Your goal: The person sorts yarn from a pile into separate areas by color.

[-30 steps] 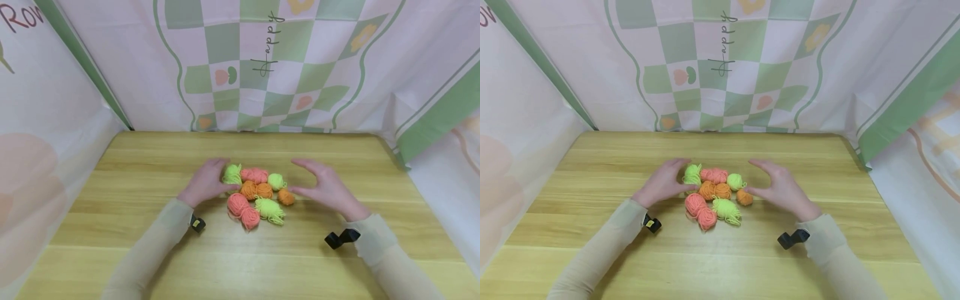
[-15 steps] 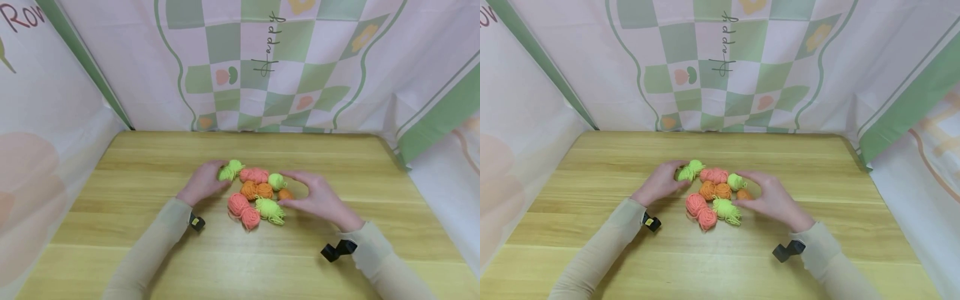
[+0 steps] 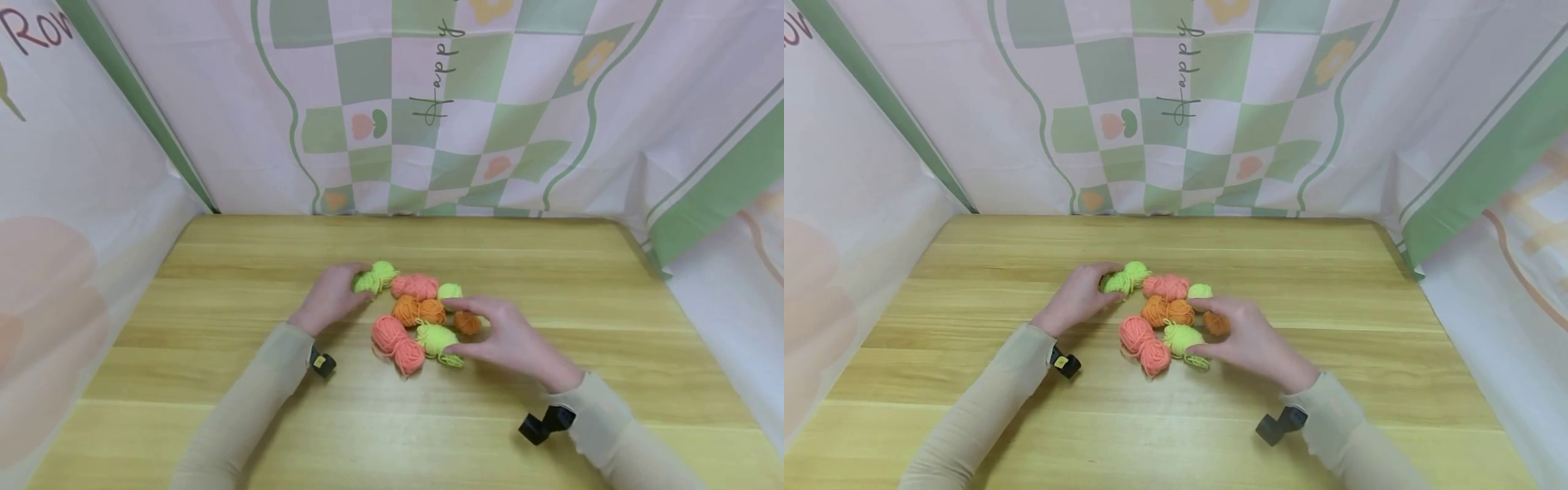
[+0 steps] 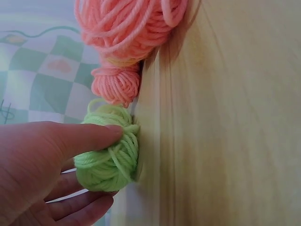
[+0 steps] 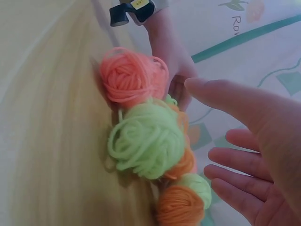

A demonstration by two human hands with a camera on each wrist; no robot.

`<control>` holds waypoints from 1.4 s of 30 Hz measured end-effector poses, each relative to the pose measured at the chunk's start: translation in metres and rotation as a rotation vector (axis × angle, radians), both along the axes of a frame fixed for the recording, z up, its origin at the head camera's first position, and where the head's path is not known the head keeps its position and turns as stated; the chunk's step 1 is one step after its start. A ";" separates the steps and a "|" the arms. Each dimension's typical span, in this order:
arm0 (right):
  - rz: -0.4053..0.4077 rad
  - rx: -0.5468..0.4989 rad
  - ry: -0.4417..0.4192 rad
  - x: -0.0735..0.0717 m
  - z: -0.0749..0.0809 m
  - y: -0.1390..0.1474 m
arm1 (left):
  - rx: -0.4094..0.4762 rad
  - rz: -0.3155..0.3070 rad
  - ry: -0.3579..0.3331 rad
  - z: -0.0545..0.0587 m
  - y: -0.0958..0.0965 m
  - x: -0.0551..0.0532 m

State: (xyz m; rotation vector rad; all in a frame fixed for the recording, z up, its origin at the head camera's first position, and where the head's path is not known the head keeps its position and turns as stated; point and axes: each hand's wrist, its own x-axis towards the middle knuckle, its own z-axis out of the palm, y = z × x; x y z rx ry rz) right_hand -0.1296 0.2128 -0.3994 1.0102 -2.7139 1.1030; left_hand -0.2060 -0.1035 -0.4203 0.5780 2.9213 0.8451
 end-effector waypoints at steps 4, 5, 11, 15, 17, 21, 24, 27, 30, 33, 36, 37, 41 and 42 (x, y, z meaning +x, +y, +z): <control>0.006 -0.006 -0.033 0.003 -0.004 -0.002 | 0.005 0.001 0.003 -0.001 0.000 0.000; 0.011 -0.014 -0.044 0.004 -0.005 -0.003 | 0.005 0.001 0.003 -0.001 0.000 0.000; 0.030 -0.022 -0.081 0.007 -0.012 -0.006 | 0.005 0.002 0.006 -0.002 0.000 0.000; 0.027 -0.013 -0.087 0.008 -0.014 -0.006 | 0.006 0.003 0.009 -0.002 0.000 0.000; 0.030 -0.013 -0.085 0.009 -0.015 -0.006 | 0.009 0.003 0.009 -0.002 0.000 0.000; 0.032 -0.003 -0.080 0.008 -0.017 -0.006 | 0.018 0.002 0.015 -0.004 0.000 0.000; 0.024 -0.002 -0.090 0.008 -0.019 -0.006 | 0.029 -0.001 0.020 -0.004 -0.001 0.000; 0.016 -0.008 -0.105 0.008 -0.019 -0.006 | 0.048 -0.002 0.020 -0.004 -0.002 0.000; 0.009 -0.007 -0.114 0.009 -0.020 -0.007 | 0.070 0.000 0.014 -0.003 -0.002 0.000; 0.001 0.005 -0.112 0.009 -0.021 -0.008 | 0.100 0.008 0.001 -0.002 -0.004 0.000; -0.005 0.022 -0.104 0.009 -0.021 -0.009 | 0.120 0.022 -0.002 -0.001 -0.006 0.000; -0.008 0.029 -0.102 0.009 -0.021 -0.009 | 0.125 0.028 -0.002 -0.001 -0.007 0.000; -0.018 0.048 -0.107 0.009 -0.021 -0.010 | 0.134 0.039 0.013 -0.002 -0.011 -0.001; -0.021 0.052 -0.109 0.009 -0.021 -0.010 | 0.140 0.040 0.017 -0.002 -0.012 -0.001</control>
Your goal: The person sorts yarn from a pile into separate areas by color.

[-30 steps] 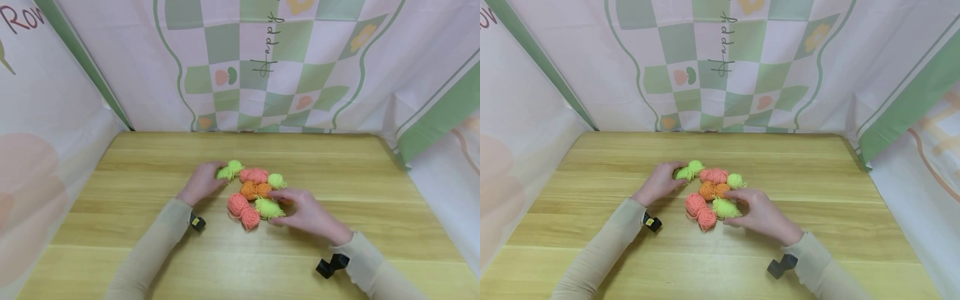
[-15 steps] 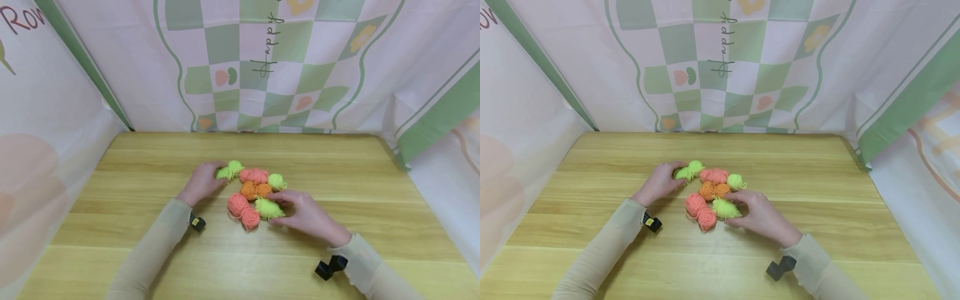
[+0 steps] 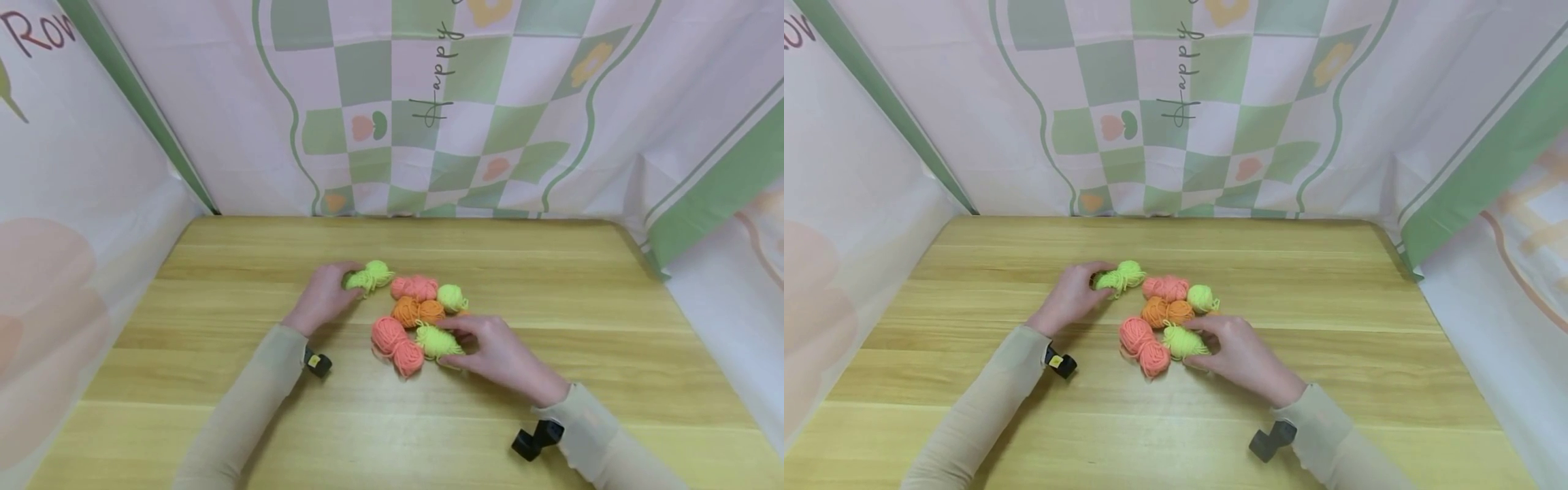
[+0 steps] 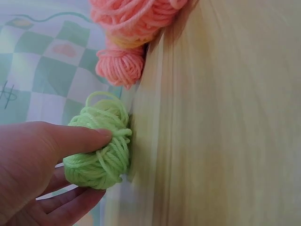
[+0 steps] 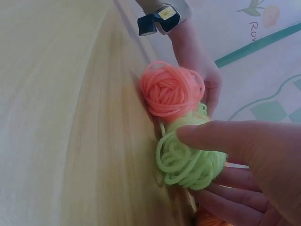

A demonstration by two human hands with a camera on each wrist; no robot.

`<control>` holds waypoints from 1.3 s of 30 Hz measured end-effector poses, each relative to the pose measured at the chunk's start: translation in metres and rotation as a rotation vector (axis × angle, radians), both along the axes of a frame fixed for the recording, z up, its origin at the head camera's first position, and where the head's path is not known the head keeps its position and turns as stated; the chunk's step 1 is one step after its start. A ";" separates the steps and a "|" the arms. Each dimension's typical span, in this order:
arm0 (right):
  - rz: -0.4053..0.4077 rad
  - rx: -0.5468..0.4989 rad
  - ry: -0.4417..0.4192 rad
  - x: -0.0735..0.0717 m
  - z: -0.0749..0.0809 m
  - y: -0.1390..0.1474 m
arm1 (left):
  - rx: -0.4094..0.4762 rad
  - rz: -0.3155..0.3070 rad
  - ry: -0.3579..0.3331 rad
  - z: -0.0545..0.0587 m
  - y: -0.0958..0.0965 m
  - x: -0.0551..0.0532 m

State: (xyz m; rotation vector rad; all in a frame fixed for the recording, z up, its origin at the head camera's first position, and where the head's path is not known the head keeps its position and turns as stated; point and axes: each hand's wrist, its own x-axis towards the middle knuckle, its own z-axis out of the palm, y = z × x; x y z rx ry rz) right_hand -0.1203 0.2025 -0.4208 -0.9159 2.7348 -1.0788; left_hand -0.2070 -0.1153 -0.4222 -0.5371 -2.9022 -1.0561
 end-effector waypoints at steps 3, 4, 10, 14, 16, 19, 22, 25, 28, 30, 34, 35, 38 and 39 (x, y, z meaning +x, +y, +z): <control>-0.007 0.004 -0.010 0.000 0.000 -0.001 | 0.016 0.006 0.010 -0.001 -0.004 -0.001; -0.009 0.006 -0.012 0.000 0.000 -0.001 | 0.024 0.011 0.012 -0.001 -0.005 -0.001; -0.013 0.014 -0.025 0.001 0.001 -0.004 | 0.057 0.070 0.012 -0.002 -0.019 -0.002; -0.017 0.017 -0.032 0.001 0.001 -0.005 | 0.092 0.111 0.012 0.001 -0.035 -0.002; -0.018 0.018 -0.030 0.001 0.001 -0.005 | 0.118 0.129 0.009 0.003 -0.044 -0.001; -0.019 0.013 -0.031 0.001 0.000 -0.005 | 0.147 0.171 0.016 0.006 -0.058 0.000; -0.019 0.010 -0.031 0.001 0.000 -0.006 | 0.157 0.208 0.033 0.007 -0.072 0.001; -0.022 0.016 -0.027 0.001 0.000 -0.007 | 0.155 0.241 0.049 0.006 -0.085 0.004; -0.025 0.025 -0.022 0.001 0.000 -0.007 | 0.149 0.265 0.064 0.005 -0.097 0.005; -0.027 0.025 -0.021 0.001 0.000 -0.007 | 0.146 0.283 0.077 0.003 -0.105 0.005; -0.028 0.025 -0.021 0.001 0.001 -0.008 | 0.146 0.327 0.108 -0.001 -0.122 0.005; -0.030 0.026 -0.020 0.002 0.001 -0.008 | 0.149 0.340 0.119 -0.002 -0.126 0.005; -0.033 0.032 -0.020 0.002 0.002 -0.007 | 0.161 0.375 0.126 -0.005 -0.136 0.004; -0.034 0.034 -0.021 0.002 0.002 -0.007 | 0.165 0.389 0.125 -0.007 -0.140 0.004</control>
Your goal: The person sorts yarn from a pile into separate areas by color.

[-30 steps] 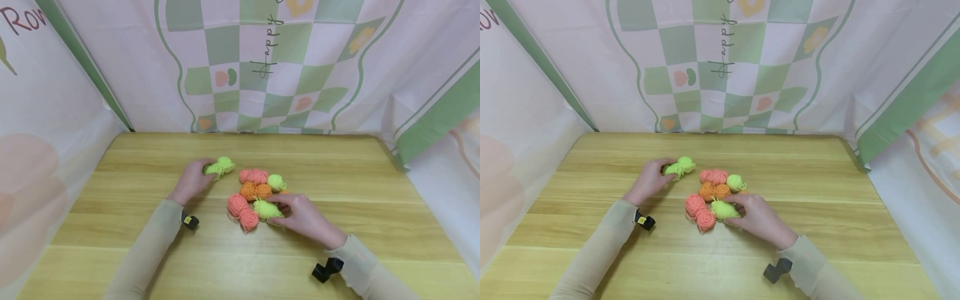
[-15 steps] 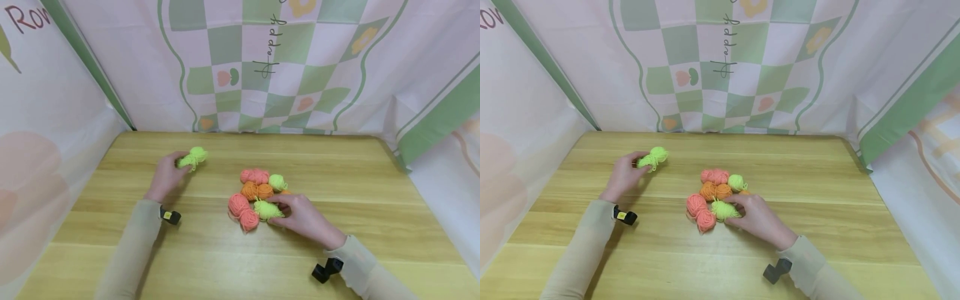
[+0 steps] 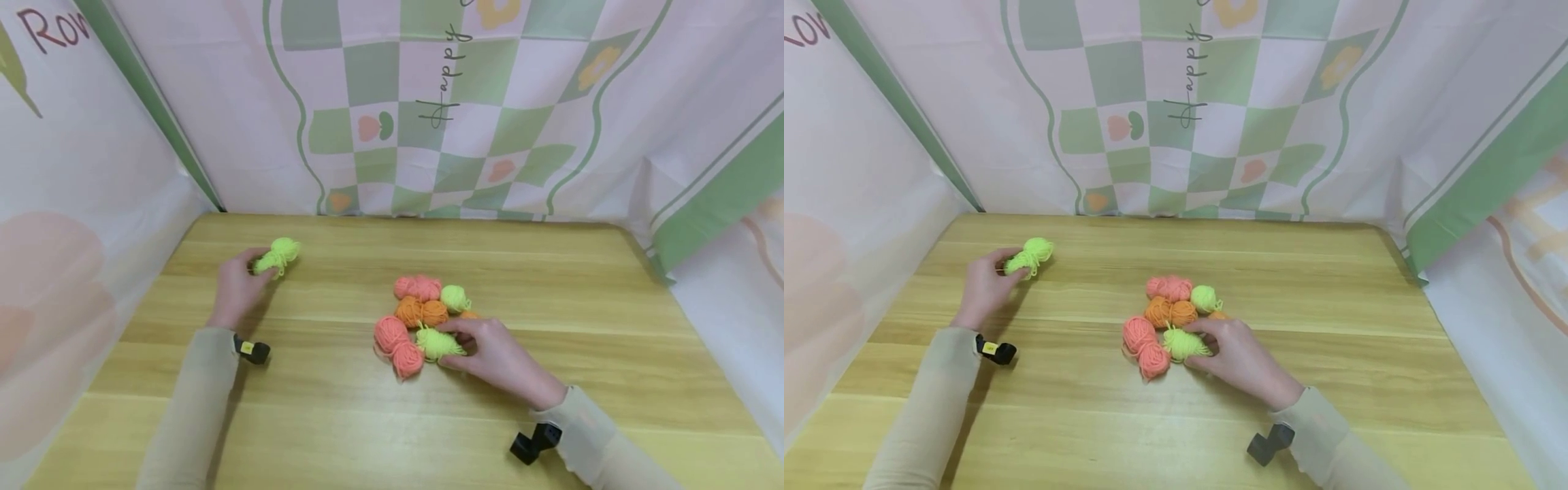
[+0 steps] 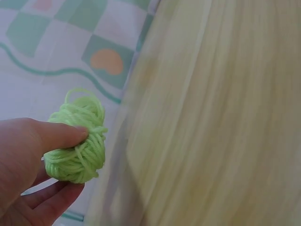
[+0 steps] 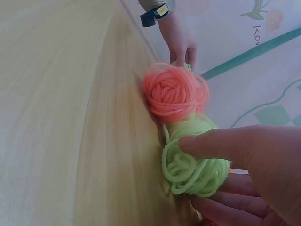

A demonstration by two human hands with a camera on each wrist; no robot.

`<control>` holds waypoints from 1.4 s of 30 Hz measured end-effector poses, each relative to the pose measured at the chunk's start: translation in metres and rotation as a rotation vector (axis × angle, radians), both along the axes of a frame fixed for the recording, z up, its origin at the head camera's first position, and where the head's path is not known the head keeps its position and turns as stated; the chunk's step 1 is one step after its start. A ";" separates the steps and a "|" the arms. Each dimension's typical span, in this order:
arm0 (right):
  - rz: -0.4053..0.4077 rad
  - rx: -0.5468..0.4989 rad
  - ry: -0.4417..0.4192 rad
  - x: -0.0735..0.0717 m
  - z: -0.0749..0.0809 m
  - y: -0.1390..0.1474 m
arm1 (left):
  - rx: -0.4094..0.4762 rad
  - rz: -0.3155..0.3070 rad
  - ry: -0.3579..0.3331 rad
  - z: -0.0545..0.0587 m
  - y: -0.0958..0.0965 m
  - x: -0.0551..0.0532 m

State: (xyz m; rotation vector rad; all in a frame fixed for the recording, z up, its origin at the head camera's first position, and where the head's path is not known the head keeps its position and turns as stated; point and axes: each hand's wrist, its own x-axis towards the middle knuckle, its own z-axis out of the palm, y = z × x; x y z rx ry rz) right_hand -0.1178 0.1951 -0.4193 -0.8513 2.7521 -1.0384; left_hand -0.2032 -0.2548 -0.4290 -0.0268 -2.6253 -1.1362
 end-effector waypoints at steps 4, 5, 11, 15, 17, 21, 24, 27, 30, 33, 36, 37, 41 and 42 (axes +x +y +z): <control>-0.007 0.006 0.002 0.001 -0.001 0.000 | 0.011 0.049 -0.009 -0.002 -0.012 -0.001; -0.007 0.007 0.003 0.001 -0.001 0.000 | 0.019 0.062 -0.012 -0.002 -0.014 -0.001; -0.009 0.003 0.002 0.001 -0.001 0.000 | 0.046 0.129 -0.026 0.003 -0.030 -0.002; -0.010 0.003 -0.004 0.001 -0.001 0.000 | 0.061 0.149 -0.036 0.007 -0.037 -0.003; -0.009 0.002 -0.002 0.001 -0.001 0.001 | 0.063 0.156 -0.037 0.007 -0.040 -0.004; 0.000 -0.012 0.004 0.001 -0.001 0.001 | 0.063 0.173 -0.041 0.004 -0.045 -0.005; 0.005 -0.026 0.003 0.002 -0.001 0.001 | 0.056 0.182 -0.048 0.000 -0.050 -0.006; -0.002 -0.034 0.000 0.003 0.000 0.002 | 0.043 0.179 -0.057 -0.003 -0.055 -0.007; -0.016 -0.040 -0.004 0.004 0.003 0.003 | 0.042 0.174 -0.062 -0.005 -0.057 -0.007; -0.022 -0.054 -0.007 0.006 0.008 0.004 | 0.032 0.175 -0.063 -0.005 -0.058 -0.007; -0.013 -0.069 -0.006 0.006 0.012 0.006 | 0.025 0.179 -0.064 -0.004 -0.058 -0.007; -0.009 -0.072 -0.003 0.006 0.014 0.006 | 0.026 0.179 -0.066 -0.005 -0.058 -0.007; 0.012 -0.082 0.021 0.006 0.018 0.005 | 0.027 0.179 -0.077 -0.005 -0.058 -0.008; 0.018 -0.084 0.031 0.006 0.019 0.004 | 0.026 0.179 -0.077 -0.005 -0.058 -0.008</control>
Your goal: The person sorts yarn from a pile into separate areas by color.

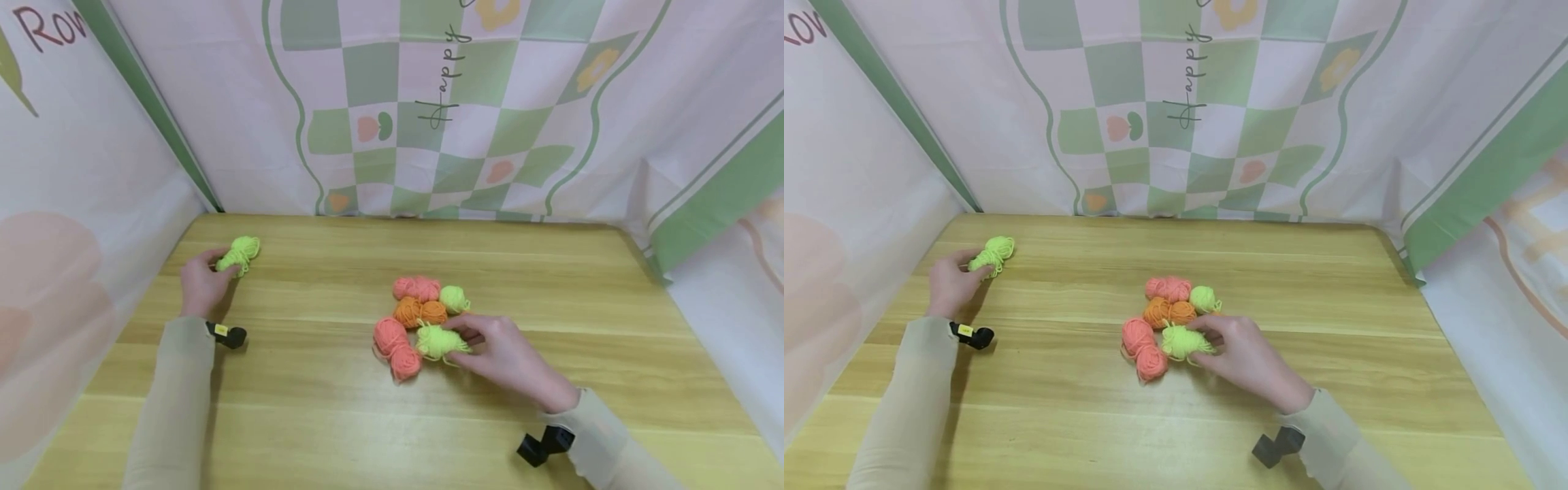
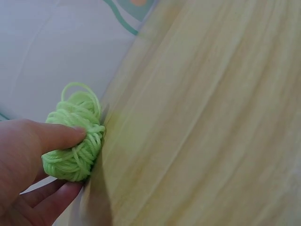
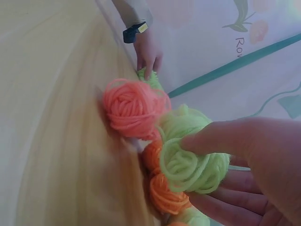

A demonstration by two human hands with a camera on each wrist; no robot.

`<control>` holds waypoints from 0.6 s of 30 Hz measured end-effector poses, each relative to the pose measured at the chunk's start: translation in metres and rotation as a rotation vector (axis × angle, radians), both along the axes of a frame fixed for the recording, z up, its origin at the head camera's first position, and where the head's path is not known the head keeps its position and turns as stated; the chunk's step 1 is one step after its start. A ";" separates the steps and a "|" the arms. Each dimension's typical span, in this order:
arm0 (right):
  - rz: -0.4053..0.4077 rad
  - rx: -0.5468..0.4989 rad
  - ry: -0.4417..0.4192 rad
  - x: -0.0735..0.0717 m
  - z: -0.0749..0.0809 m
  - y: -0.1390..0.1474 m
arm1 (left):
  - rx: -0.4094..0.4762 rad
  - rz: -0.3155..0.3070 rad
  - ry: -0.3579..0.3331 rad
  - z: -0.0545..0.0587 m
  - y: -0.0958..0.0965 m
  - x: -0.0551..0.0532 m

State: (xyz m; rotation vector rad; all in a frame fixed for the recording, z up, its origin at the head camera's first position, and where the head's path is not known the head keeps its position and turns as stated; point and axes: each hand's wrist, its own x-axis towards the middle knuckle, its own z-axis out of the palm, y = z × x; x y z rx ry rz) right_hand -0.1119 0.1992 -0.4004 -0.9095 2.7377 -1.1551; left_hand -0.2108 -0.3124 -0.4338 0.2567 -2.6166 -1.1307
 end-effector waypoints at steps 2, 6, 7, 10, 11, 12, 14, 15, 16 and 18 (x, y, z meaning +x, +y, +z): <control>0.015 -0.013 0.025 0.000 0.002 -0.001 | 0.000 -0.002 0.000 0.000 0.000 0.000; 0.038 -0.038 0.077 -0.002 0.009 -0.005 | 0.003 -0.007 -0.001 0.000 0.000 0.001; 0.040 -0.042 0.088 -0.002 0.010 -0.006 | 0.004 -0.007 -0.002 0.000 0.000 0.001; 0.039 -0.053 0.114 -0.003 0.015 -0.009 | 0.003 -0.007 -0.006 0.001 0.001 0.002; 0.040 -0.059 0.119 -0.003 0.017 -0.010 | 0.003 -0.007 -0.005 0.001 0.001 0.002; 0.040 -0.063 0.121 -0.004 0.018 -0.011 | 0.002 -0.007 -0.004 0.001 0.001 0.002; 0.036 -0.074 0.123 -0.006 0.021 -0.013 | -0.002 -0.007 -0.001 0.001 0.001 0.002; 0.035 -0.080 0.123 -0.006 0.022 -0.014 | -0.004 -0.007 0.000 0.001 0.000 0.002; 0.034 -0.086 0.121 -0.007 0.024 -0.015 | -0.006 -0.007 0.002 0.001 0.000 0.003; 0.029 -0.094 0.113 -0.009 0.026 -0.017 | -0.009 -0.007 0.005 0.001 0.000 0.003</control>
